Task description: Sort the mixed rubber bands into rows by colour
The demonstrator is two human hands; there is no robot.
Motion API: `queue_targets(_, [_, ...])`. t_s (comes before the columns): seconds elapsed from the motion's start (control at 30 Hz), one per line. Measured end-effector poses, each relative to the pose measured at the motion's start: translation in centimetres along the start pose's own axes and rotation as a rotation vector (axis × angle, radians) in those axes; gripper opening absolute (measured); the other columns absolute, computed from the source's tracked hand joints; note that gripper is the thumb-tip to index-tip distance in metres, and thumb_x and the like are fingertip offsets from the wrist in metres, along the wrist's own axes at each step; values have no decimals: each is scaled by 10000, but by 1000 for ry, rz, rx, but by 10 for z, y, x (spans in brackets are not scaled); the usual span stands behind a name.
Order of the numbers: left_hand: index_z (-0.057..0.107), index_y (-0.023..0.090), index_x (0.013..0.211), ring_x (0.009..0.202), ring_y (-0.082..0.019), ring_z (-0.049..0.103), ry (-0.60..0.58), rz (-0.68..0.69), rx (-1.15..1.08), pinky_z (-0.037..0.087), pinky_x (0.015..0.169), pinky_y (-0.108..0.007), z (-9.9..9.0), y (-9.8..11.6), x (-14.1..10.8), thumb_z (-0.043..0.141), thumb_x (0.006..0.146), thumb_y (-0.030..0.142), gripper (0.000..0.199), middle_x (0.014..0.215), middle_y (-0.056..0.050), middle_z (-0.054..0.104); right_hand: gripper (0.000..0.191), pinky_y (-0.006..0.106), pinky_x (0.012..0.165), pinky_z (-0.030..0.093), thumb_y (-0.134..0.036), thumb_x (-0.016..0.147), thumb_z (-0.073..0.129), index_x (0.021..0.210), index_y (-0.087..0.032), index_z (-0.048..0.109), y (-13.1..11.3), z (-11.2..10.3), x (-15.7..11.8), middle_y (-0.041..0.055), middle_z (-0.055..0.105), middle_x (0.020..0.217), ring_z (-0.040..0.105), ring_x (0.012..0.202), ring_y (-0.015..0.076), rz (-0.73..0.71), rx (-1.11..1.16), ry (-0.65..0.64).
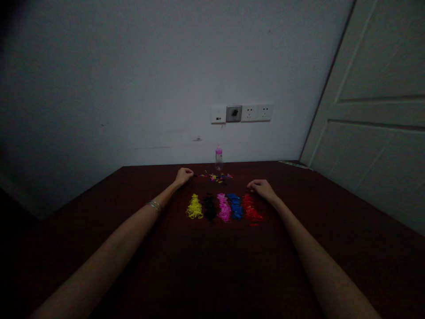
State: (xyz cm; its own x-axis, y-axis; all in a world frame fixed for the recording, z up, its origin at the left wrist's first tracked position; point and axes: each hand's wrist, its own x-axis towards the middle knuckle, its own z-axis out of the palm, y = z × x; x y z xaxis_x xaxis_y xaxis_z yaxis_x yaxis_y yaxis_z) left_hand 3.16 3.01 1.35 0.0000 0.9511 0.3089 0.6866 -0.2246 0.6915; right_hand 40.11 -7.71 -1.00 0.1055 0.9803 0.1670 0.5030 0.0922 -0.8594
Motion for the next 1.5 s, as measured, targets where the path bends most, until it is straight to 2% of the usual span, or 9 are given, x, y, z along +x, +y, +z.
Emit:
queue_targets(0.13, [718,120,757,719,-151,590,-100,131,-101,428,703,-237,-4,9,1,587,659,210,187,739,-54,679,186,213,565,427,-230,630,512,638,-149,679,4,0,3,36,655,623,560,572,125,1,4,12])
queue_targets(0.33, [721,93,759,639,-121,546,-433,309,-94,409,627,-215,-11,34,-22,578,629,215,229,680,-33,652,194,213,555,428,-215,634,500,644,-152,683,6,0,4,30,650,601,559,564,126,1,-5,12])
queue_targets(0.43, [721,97,742,629,-117,539,-545,375,-25,395,609,-206,-11,49,-37,572,616,188,216,657,-23,641,196,208,542,421,-220,636,501,649,-149,683,5,-1,2,29,652,604,556,556,122,0,-16,17])
queue_targets(0.6, [715,95,723,604,-107,532,-644,414,64,375,574,-195,-7,65,-53,560,611,124,193,641,-24,636,193,207,538,421,-222,639,505,646,-145,682,5,-1,0,30,653,615,556,552,118,0,0,10])
queue_targets(0.87, [719,111,697,537,-83,493,-777,426,66,351,540,-186,-6,69,-65,581,604,106,166,598,-8,626,170,227,545,439,-236,651,542,642,-147,686,5,0,-1,43,660,628,563,554,130,0,4,24])
queue_targets(1.07, [724,101,721,552,-90,494,-739,386,-66,366,566,-196,-8,57,-54,595,624,169,174,598,-12,624,173,212,538,442,-224,657,530,633,-152,686,5,2,2,39,669,643,562,553,119,-28,-21,7])
queue_targets(1.17, [724,99,728,612,-110,525,-581,322,-158,384,604,-209,-8,42,-44,607,646,258,213,655,-26,643,170,203,509,434,-249,659,555,673,-154,695,-2,5,5,37,673,663,560,558,119,-72,-52,-19])
queue_targets(1.3, [720,87,749,580,-112,495,-329,178,-190,361,563,-215,-11,17,-34,608,656,391,337,610,-19,612,197,204,498,427,-231,645,575,776,-146,695,-15,18,12,33,665,669,547,545,114,-130,-86,-80])
queue_targets(1.5, [713,96,733,573,-110,482,-156,97,-207,344,547,-212,-12,-9,-29,611,644,409,341,614,-18,613,267,201,600,454,-114,601,579,849,-149,671,-31,51,30,31,670,764,588,661,120,-217,-144,-99])
